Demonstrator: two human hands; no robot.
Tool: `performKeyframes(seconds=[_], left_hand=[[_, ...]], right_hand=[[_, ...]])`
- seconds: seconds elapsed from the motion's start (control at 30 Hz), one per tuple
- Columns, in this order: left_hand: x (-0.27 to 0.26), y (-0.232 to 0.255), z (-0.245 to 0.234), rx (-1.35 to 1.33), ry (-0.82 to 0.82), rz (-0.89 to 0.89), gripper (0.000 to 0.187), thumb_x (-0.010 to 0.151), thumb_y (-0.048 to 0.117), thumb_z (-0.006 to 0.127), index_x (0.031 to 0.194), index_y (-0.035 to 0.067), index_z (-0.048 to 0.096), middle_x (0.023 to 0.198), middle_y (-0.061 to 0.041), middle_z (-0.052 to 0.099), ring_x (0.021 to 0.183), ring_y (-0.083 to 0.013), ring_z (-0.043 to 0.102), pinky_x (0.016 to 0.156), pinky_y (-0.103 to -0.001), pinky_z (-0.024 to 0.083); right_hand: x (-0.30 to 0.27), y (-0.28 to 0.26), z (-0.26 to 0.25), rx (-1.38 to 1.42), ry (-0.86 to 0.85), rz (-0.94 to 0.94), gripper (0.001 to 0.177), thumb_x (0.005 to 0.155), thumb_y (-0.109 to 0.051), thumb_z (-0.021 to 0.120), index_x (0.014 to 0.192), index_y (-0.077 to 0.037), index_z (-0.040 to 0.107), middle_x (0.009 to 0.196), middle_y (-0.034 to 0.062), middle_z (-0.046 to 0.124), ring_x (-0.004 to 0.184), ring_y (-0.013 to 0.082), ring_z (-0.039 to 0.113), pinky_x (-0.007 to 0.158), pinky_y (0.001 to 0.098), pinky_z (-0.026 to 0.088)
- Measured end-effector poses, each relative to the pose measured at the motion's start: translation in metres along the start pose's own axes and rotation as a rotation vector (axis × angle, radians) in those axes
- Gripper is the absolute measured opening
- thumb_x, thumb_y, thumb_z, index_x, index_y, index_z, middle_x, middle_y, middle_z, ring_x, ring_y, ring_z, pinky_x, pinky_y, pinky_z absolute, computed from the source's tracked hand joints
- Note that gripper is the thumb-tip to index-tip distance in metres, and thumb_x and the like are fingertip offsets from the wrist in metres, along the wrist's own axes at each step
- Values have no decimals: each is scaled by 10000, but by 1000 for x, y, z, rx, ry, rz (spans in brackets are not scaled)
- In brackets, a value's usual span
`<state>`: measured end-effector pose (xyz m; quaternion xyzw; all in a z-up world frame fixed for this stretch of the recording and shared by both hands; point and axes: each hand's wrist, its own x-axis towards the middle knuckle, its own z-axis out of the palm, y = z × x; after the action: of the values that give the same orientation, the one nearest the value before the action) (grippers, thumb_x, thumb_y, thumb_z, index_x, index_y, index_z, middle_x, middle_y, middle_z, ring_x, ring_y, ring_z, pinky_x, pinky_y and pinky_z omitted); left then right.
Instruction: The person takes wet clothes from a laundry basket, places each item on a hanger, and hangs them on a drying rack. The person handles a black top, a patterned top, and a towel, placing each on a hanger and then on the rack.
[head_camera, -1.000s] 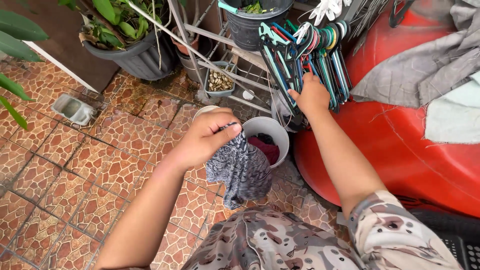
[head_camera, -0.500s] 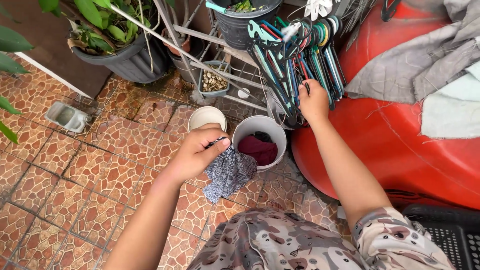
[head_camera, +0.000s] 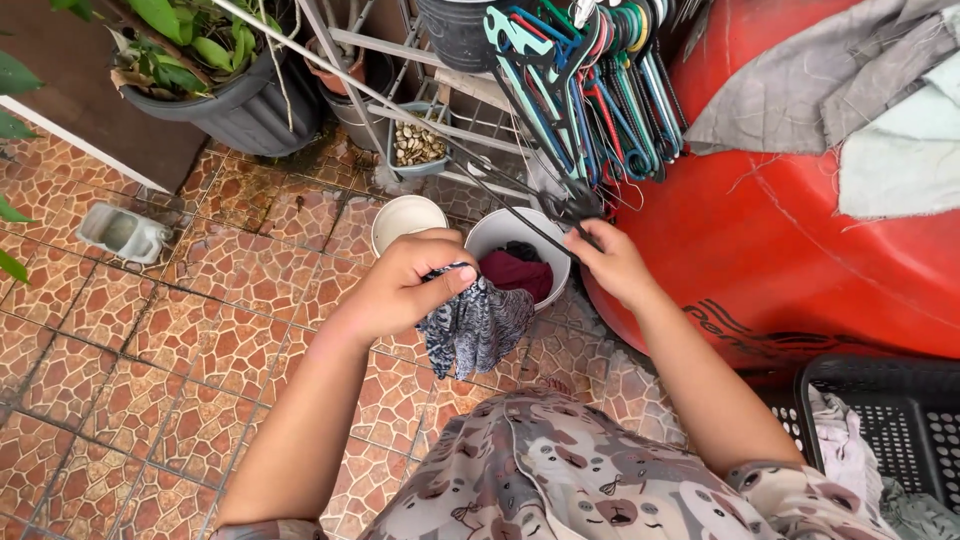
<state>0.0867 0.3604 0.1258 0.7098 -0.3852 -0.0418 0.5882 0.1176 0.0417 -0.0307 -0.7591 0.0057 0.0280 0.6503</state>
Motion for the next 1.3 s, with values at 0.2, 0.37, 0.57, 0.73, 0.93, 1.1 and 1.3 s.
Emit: performKeyframes(seconds=[0.2,0.37,0.57,0.73,0.93,1.1,1.3], left_hand=[[-9,36,-7,-49,0,19,147,963,38,650,886,19,774,608,-45,470,607,-151,456,651,-332,447],[-36,46,-39,-13,66,50,172,983,99,642,889,19,762,630,-30,451,614,-147,443,644,-323,427],[-77,38,-66,18,143,0,190,1000,112,629,895,18,756,642,-32,441,638,-140,427,659,-323,397],[-103,29,-72,126,80,-170,302,1029,321,596,875,69,657,780,33,532,748,-98,511,713,-275,407],[-95,35,-66,94,-44,-144,330,1037,345,566,907,69,692,808,16,488,758,-108,484,751,-266,377],[-81,36,-50,24,-7,-57,197,1055,186,581,1077,63,733,1070,-102,580,1022,-224,551,972,-431,448],[-95,83,-44,983,179,-168,358,958,417,707,1147,113,709,898,-95,700,875,-354,720,921,-522,504]], right_hand=[[-9,-53,58,561,-163,-274,580,1131,-455,286,922,-6,588,594,-16,241,425,71,263,404,190,291],[0,-69,35,333,-468,-392,333,1100,-230,389,1059,43,575,509,27,372,358,81,336,355,198,307],[-24,-81,-4,48,-558,-330,239,1053,-118,475,1011,20,667,482,76,534,342,102,442,367,202,355],[-20,-84,-42,-131,-650,-104,322,1059,-231,478,1108,-9,708,607,104,568,504,143,443,462,256,390],[-23,-111,-27,-102,-795,-164,333,1022,-266,545,1083,0,735,588,53,466,549,157,453,490,274,325],[-36,-131,35,-22,-683,-520,231,968,-122,584,891,12,756,445,34,552,355,67,365,343,178,327],[-38,-99,41,105,-486,-544,282,1010,-122,542,834,14,716,462,44,531,348,72,385,383,182,360]])
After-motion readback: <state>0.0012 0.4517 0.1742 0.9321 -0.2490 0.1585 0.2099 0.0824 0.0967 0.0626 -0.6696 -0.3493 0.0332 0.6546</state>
